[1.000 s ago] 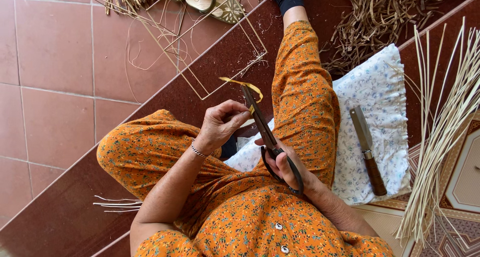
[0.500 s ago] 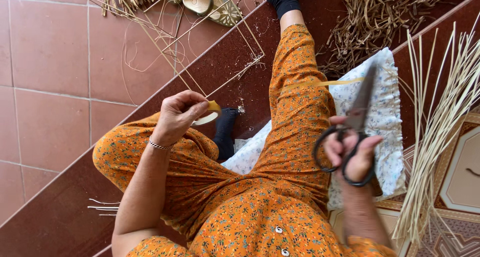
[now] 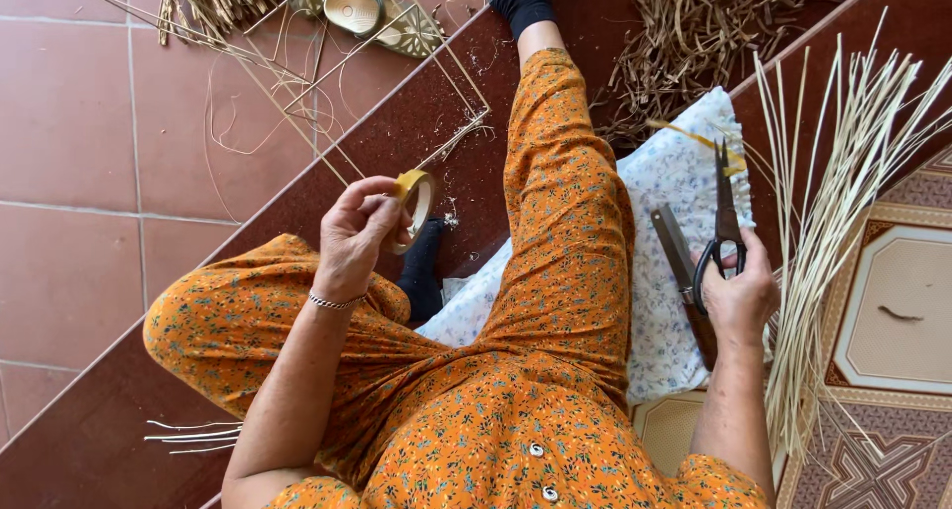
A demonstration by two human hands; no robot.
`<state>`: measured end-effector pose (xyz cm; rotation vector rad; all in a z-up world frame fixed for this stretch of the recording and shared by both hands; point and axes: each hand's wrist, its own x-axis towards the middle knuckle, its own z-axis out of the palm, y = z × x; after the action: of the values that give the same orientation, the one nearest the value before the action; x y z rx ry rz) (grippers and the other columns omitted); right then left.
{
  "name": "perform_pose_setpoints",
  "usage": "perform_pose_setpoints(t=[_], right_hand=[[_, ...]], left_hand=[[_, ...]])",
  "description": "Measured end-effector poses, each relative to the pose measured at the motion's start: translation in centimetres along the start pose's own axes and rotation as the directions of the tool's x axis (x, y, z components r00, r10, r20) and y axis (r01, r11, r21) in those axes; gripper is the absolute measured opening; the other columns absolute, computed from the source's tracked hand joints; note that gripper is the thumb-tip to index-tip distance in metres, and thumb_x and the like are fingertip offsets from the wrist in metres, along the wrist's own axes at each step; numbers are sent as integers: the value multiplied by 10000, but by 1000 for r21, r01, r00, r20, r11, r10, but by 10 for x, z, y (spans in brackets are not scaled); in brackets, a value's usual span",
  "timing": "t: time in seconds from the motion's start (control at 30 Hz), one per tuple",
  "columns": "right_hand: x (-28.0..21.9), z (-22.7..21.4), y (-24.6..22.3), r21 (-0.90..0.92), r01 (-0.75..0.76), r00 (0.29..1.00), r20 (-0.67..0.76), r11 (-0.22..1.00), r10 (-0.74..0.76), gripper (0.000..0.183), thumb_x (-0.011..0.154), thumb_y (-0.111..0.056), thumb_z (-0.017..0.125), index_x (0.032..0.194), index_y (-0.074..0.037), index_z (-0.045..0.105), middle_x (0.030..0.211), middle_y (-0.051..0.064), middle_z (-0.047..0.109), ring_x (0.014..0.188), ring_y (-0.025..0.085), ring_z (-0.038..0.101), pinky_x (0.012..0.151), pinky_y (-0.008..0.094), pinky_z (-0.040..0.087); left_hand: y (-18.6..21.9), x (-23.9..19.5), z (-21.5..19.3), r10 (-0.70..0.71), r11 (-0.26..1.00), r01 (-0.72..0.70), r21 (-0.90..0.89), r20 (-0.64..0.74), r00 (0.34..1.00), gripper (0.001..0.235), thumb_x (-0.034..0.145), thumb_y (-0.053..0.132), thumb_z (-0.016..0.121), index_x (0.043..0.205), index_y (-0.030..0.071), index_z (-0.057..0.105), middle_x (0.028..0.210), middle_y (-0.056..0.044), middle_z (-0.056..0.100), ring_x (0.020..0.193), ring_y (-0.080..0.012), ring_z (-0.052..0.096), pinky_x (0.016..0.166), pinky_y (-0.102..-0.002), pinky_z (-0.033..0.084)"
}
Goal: The person sits on the floor and uses a knife to scrape and split dried plant stalks into thin strips. They gather the processed strips into a bundle, then use scissors to cut a piece of tape and wrap it around the bundle to secure it.
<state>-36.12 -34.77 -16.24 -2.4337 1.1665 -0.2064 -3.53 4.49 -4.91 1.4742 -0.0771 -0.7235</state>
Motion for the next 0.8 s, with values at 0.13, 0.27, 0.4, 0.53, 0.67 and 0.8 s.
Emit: perform_pose_setpoints(t=[0.13,0.27,0.4,0.53,0.67,0.8], right_hand=[[3,17,19,-29,9,997,83,1000,-7,636,844,-192,828,1437,-89,619,1011,93,704,972,312,686,864,473,516],[2,14,24,-124,79,994,86,989,-68,675,823,-225,855,1451,-103,640,1115,164,677,1010,359,650,860,496,512],[7,-8,-9,-237,200,977,-28,951,-212,392,913,-238,854,1251,-87,724,1181,164,695,1086,346,657,930,491,540],[6,-11,-100,282,178,979,48,943,-199,205,1051,-203,726,1216,-81,716,1144,106,735,1031,227,710,894,371,622],[-21,4,-217,660,310,797,212,684,-565,187,990,-154,698,1153,-66,718,1155,121,740,976,189,726,859,317,642],[-40,19,-301,815,342,638,165,468,-752,302,984,-140,709,1267,-48,657,1258,126,682,1045,196,705,883,305,624]], left_hand=[[-7,-12,-4,84,993,-87,-78,-39,996,244,1057,94,618,1292,31,591,951,-108,717,804,-147,701,718,-291,625],[-15,-28,-5,51,986,-67,-150,-108,993,229,1056,94,611,1271,33,561,955,-148,725,803,-194,722,720,-335,629],[-17,-48,-5,-31,970,-9,-242,-162,986,239,1061,122,550,1286,66,491,1006,-180,736,848,-245,761,738,-375,650],[-21,-60,0,-20,961,-38,-273,-207,978,289,1080,146,489,1357,99,422,1134,-172,734,993,-248,768,829,-358,650],[-34,-67,8,163,953,-186,-240,-114,980,344,1088,99,501,1416,108,398,1232,-179,718,1147,-222,718,947,-353,626],[-55,-78,20,216,966,-217,-144,-18,976,378,1100,79,498,1471,120,437,1159,-178,744,1072,-202,736,927,-342,629]])
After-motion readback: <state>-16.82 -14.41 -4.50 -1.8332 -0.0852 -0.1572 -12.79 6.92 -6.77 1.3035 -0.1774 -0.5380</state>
